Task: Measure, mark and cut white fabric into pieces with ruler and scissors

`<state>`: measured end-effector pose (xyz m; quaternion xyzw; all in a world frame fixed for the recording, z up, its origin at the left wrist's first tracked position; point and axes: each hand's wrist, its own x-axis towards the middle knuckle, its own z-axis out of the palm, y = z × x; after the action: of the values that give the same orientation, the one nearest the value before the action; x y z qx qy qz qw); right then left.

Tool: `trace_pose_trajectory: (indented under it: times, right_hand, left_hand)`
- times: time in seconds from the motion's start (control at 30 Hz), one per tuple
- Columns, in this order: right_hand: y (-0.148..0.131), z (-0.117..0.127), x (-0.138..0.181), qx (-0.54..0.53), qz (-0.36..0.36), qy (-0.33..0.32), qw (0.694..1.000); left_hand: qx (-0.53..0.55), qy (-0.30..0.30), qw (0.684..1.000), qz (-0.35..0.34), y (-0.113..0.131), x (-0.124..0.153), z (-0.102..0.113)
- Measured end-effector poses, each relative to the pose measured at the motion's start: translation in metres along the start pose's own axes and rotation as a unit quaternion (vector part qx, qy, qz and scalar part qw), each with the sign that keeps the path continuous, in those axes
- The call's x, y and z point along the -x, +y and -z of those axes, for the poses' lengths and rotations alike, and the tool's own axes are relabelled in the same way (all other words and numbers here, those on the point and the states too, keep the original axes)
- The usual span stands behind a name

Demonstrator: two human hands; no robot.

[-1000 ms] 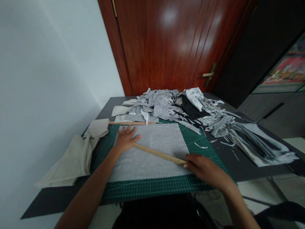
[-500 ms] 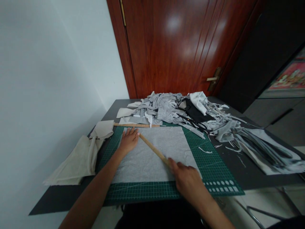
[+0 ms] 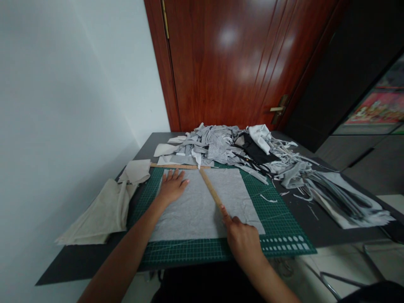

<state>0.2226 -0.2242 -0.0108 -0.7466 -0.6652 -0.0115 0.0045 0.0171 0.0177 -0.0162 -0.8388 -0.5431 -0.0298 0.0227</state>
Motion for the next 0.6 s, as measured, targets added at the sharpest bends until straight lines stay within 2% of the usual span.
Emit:
trace_pose_trajectory:
  times: [0.4,0.5,0.6]
  right_hand:
    - [0.068,-0.011,0.022,0.060,-0.146,0.009,0.987]
    - [0.071,-0.009,0.023,0.061,-0.150,0.012,0.987]
    - [0.057,-0.001,0.022,0.049,-0.153,0.019,0.987]
  left_hand:
    - [0.014,0.011,1.000,-0.009,-0.005,-0.003,-0.005]
    - [0.013,0.013,1.000,-0.006,-0.004,-0.002,-0.004]
    - [0.011,0.013,1.000,-0.006,-0.001,-0.001,-0.002]
